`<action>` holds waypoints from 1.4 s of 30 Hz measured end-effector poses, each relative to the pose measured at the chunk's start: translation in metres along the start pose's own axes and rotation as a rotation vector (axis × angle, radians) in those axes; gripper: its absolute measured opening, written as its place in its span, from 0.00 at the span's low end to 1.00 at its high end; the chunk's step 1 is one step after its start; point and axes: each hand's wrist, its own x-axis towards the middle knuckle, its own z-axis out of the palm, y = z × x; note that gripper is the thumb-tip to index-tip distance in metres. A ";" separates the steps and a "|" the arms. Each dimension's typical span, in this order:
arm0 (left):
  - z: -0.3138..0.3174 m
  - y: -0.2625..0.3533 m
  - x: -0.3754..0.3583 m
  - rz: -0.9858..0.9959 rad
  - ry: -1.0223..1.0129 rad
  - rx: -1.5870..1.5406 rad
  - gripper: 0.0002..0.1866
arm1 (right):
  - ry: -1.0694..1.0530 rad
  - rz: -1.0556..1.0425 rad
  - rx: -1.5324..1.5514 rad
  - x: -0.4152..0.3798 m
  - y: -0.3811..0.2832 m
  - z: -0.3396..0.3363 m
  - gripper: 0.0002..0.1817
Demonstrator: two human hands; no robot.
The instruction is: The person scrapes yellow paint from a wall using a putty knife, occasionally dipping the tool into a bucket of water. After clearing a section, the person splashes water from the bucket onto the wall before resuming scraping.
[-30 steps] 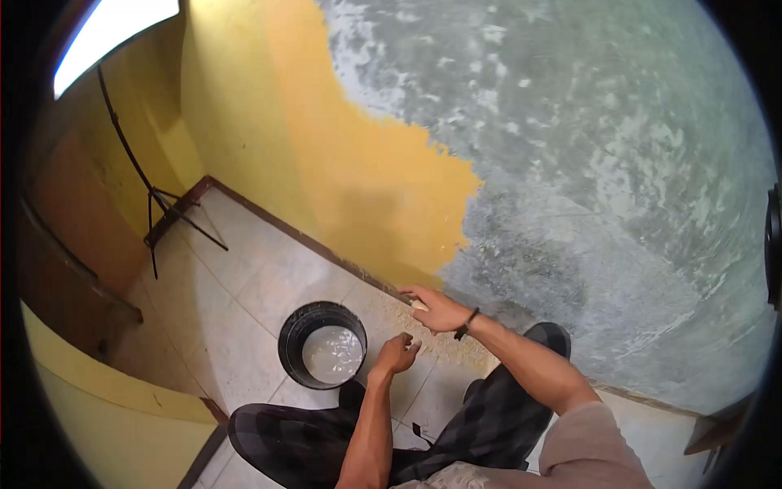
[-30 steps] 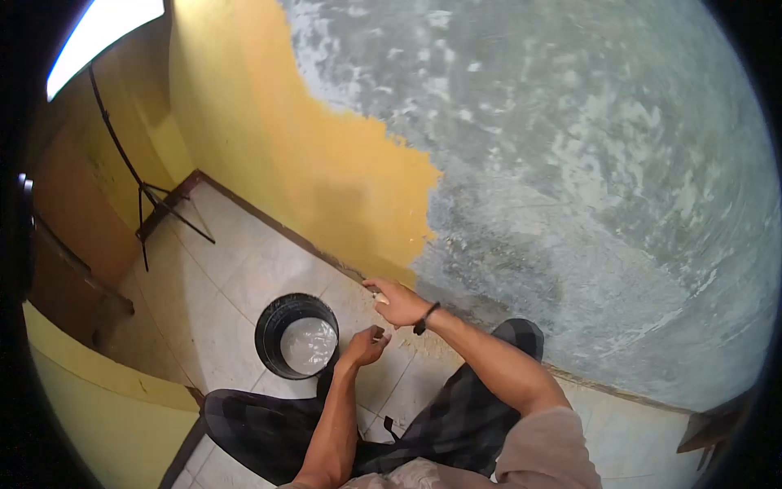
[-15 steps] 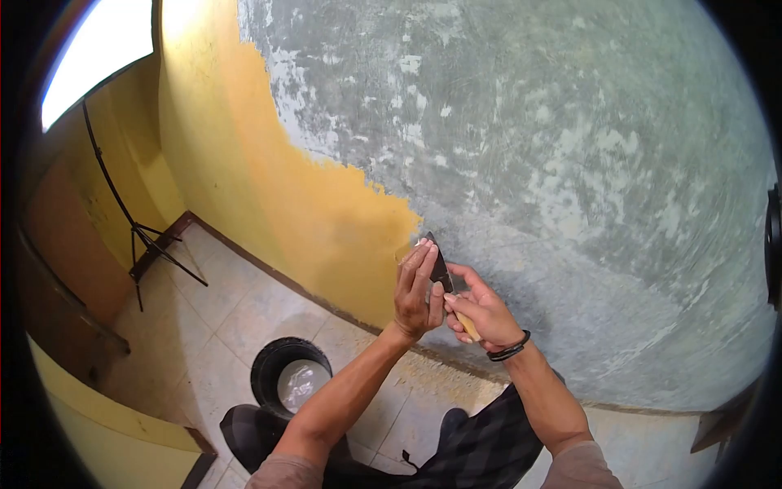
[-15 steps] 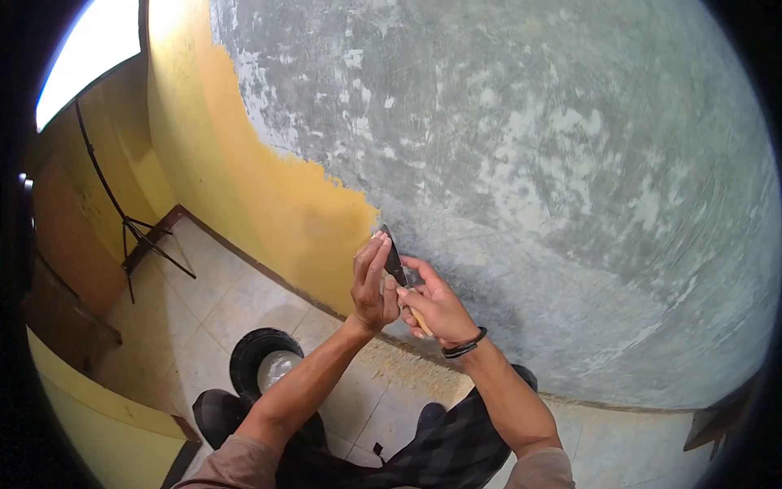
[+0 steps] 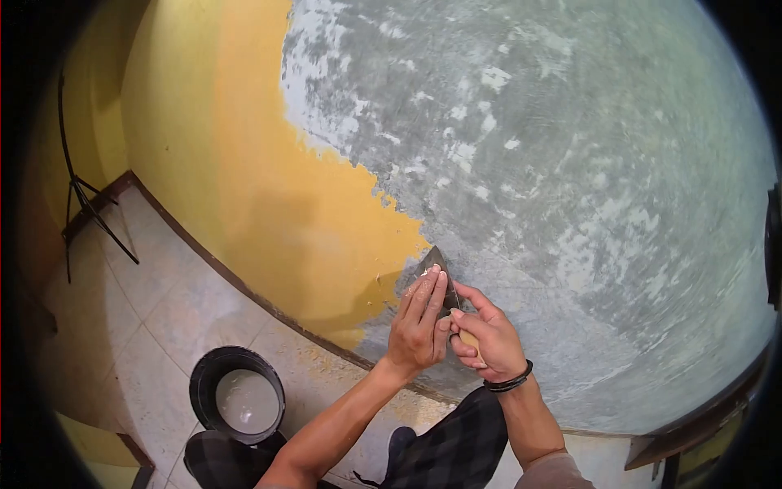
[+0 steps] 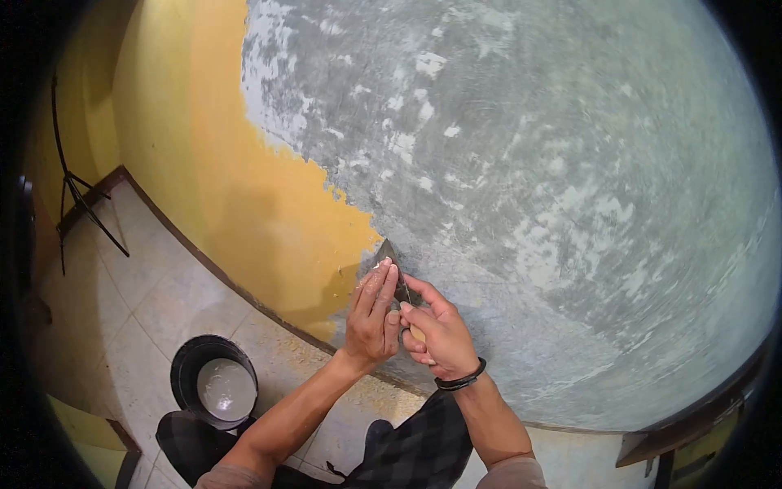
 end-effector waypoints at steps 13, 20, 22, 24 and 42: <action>-0.003 0.005 0.015 -0.137 -0.002 -0.127 0.27 | 0.062 0.029 0.008 -0.001 -0.001 0.005 0.23; -0.009 0.004 0.022 -0.162 0.007 -0.104 0.26 | 0.066 0.036 0.071 0.009 0.001 0.010 0.24; -0.010 0.008 0.020 -0.169 0.002 -0.131 0.26 | 0.077 0.020 0.089 0.001 0.005 0.012 0.24; -0.012 0.009 0.020 -0.143 -0.038 -0.176 0.25 | 0.066 -0.009 0.072 -0.001 0.007 0.011 0.24; -0.019 0.007 0.020 -0.184 -0.061 -0.215 0.26 | 0.121 -0.038 0.060 0.008 0.006 0.032 0.22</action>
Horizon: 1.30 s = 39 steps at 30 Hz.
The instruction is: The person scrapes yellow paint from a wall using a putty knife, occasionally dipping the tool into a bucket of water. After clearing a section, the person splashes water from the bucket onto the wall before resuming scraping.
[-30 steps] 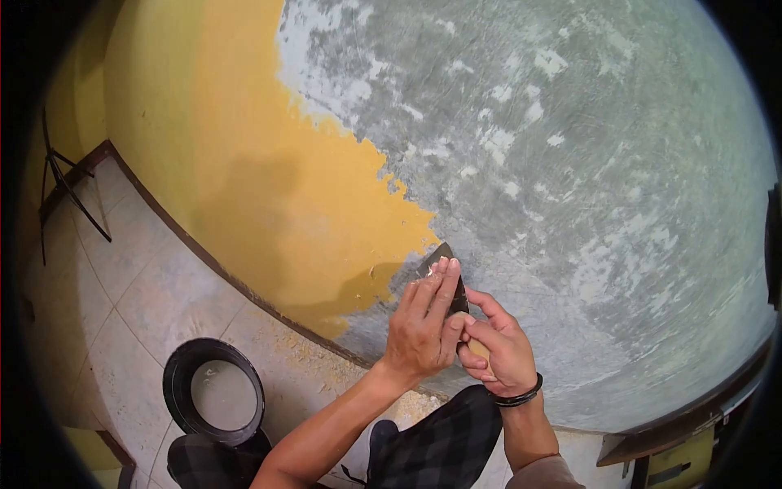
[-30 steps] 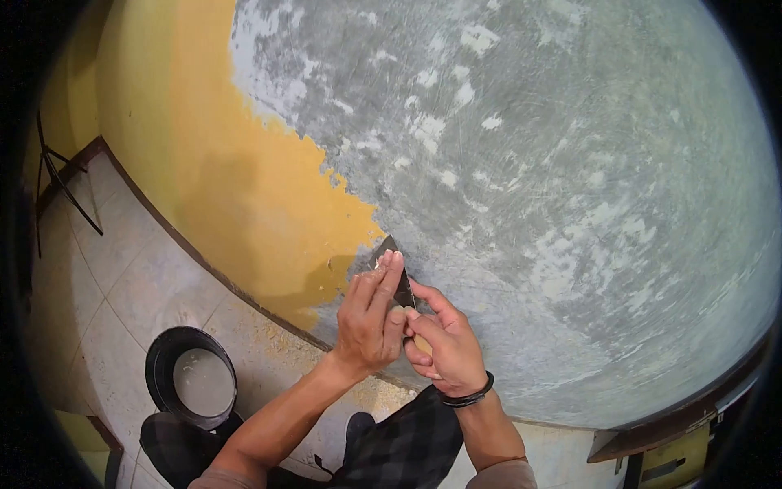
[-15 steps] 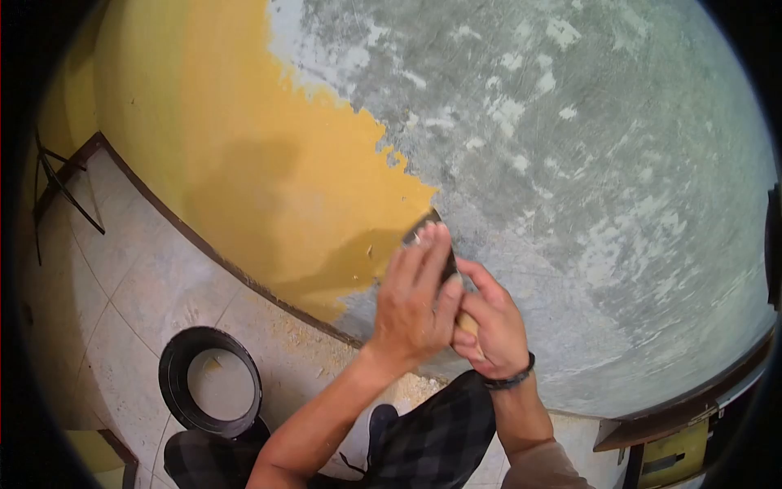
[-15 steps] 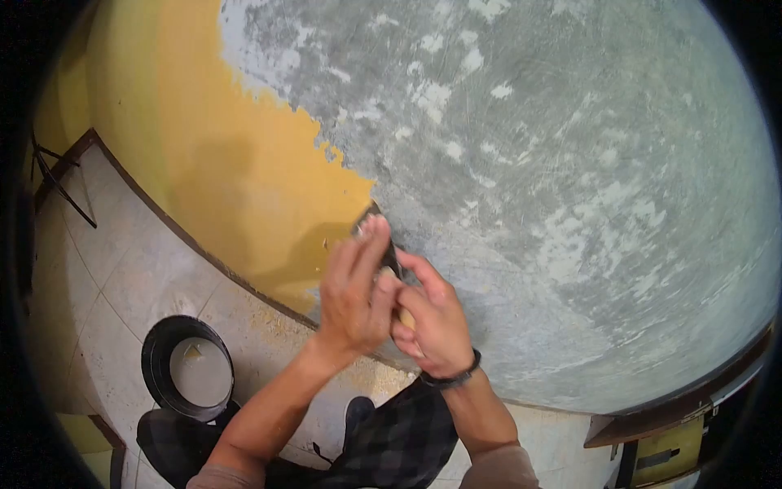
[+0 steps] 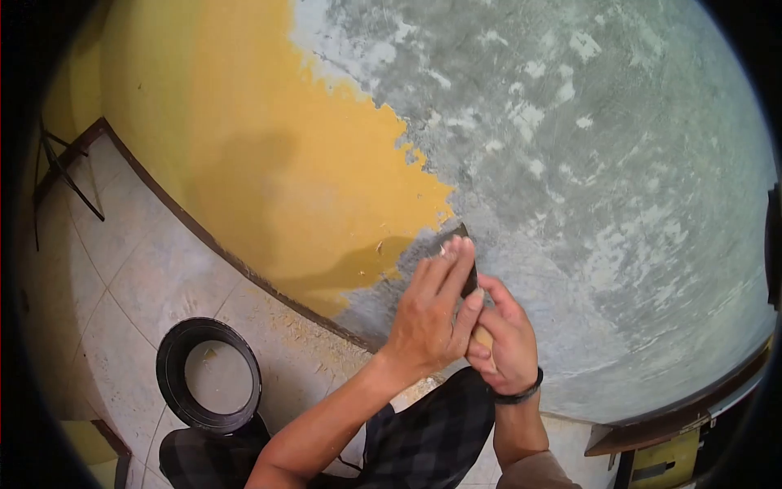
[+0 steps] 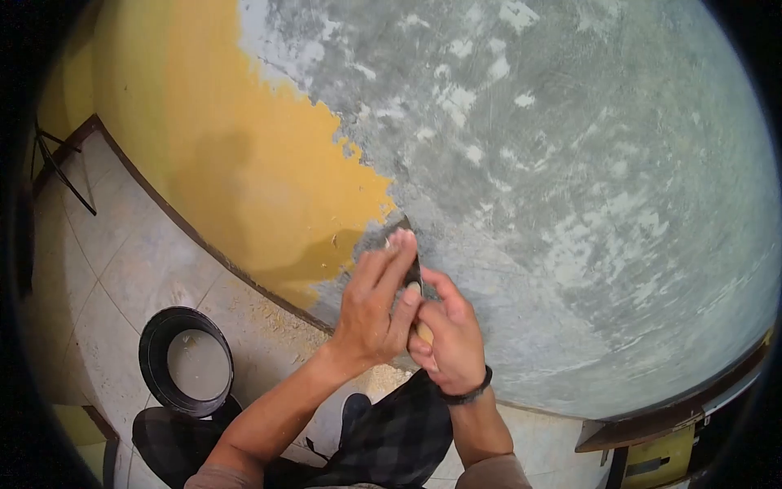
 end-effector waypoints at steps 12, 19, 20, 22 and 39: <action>-0.013 -0.009 0.008 -0.047 0.080 0.011 0.27 | -0.015 0.040 0.006 0.010 -0.001 0.008 0.22; -0.019 -0.014 0.009 -0.015 0.010 -0.108 0.27 | -0.016 0.018 -0.019 0.004 -0.002 0.009 0.22; -0.021 -0.013 0.008 -0.076 0.006 -0.155 0.27 | 0.000 0.035 -0.024 -0.001 0.000 0.006 0.22; -0.011 -0.009 0.001 -0.069 0.017 -0.119 0.27 | 0.039 0.013 -0.033 -0.005 0.001 0.004 0.23; -0.006 -0.005 -0.012 -0.095 0.023 -0.136 0.28 | 0.076 0.018 -0.067 -0.008 0.014 0.005 0.23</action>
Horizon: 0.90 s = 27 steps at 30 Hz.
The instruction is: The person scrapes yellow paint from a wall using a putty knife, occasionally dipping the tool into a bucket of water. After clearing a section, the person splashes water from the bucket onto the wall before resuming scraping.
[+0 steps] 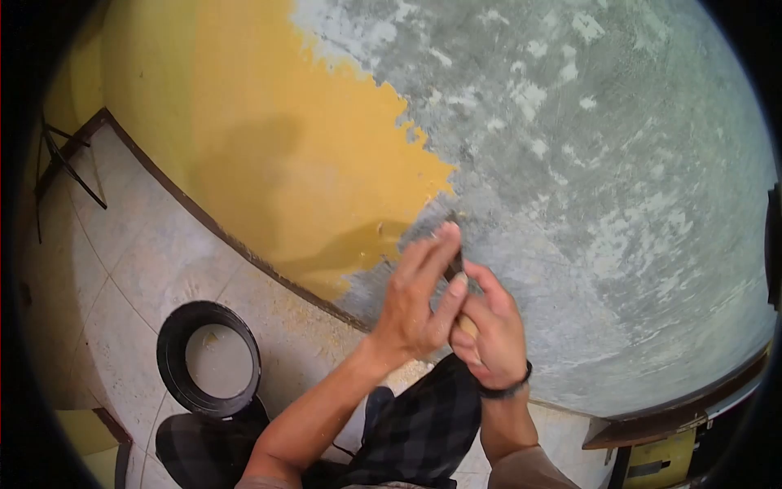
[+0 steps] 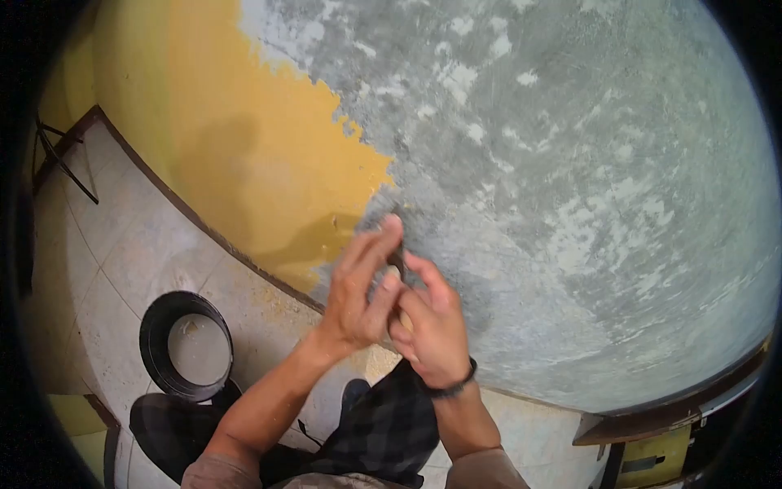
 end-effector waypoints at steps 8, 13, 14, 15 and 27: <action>-0.001 -0.001 0.003 0.002 0.013 -0.021 0.28 | -0.025 -0.029 -0.002 0.002 -0.003 0.001 0.22; -0.008 -0.009 0.022 0.109 0.097 0.151 0.29 | -0.001 -0.024 -0.003 0.020 -0.012 0.005 0.22; -0.011 -0.001 0.025 0.025 0.095 0.086 0.29 | -0.032 -0.005 0.017 0.023 -0.013 0.008 0.22; -0.012 0.001 0.025 0.028 0.101 0.088 0.29 | -0.079 0.006 0.029 0.026 -0.016 0.012 0.22; -0.007 0.007 0.028 0.099 -0.011 0.004 0.30 | -0.013 0.000 0.045 0.001 -0.025 0.000 0.20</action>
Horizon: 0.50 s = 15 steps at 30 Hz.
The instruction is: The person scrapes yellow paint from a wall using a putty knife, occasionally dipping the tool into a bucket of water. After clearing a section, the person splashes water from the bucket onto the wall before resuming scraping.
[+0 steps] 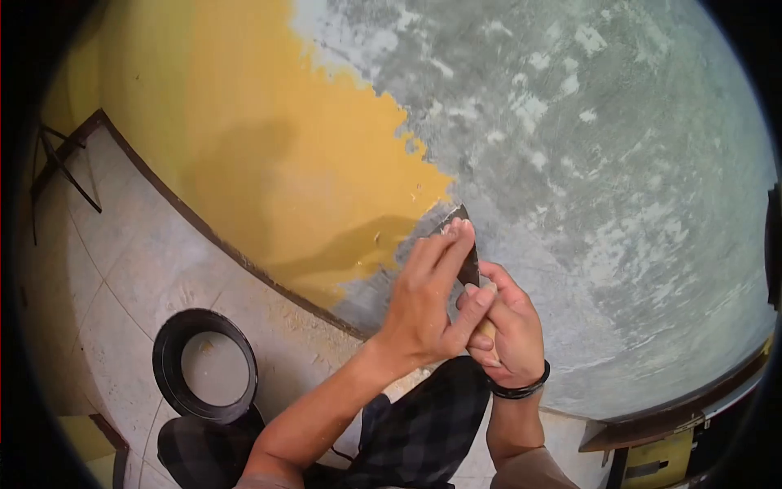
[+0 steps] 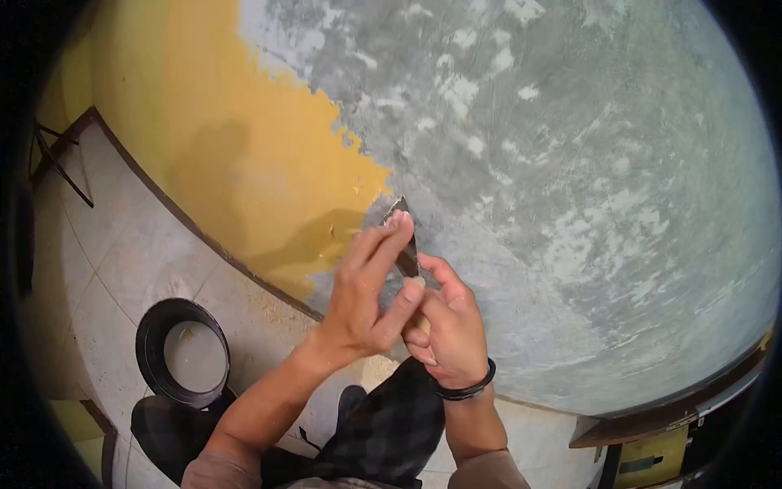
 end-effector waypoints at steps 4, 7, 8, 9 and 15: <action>0.001 0.004 -0.002 -0.021 0.031 0.037 0.29 | 0.019 -0.005 -0.053 0.007 -0.004 0.009 0.20; 0.010 0.006 0.000 0.070 0.026 0.014 0.29 | 0.012 -0.033 -0.047 0.000 -0.004 0.002 0.18; 0.007 0.006 -0.001 0.068 0.022 0.016 0.29 | 0.049 -0.041 -0.047 -0.006 -0.003 0.000 0.18; 0.001 0.004 0.004 -0.016 -0.002 -0.029 0.29 | 0.068 -0.026 -0.093 -0.011 -0.007 0.014 0.18; 0.015 0.004 -0.008 0.018 0.079 -0.044 0.27 | 0.021 -0.021 -0.027 -0.013 -0.002 -0.003 0.19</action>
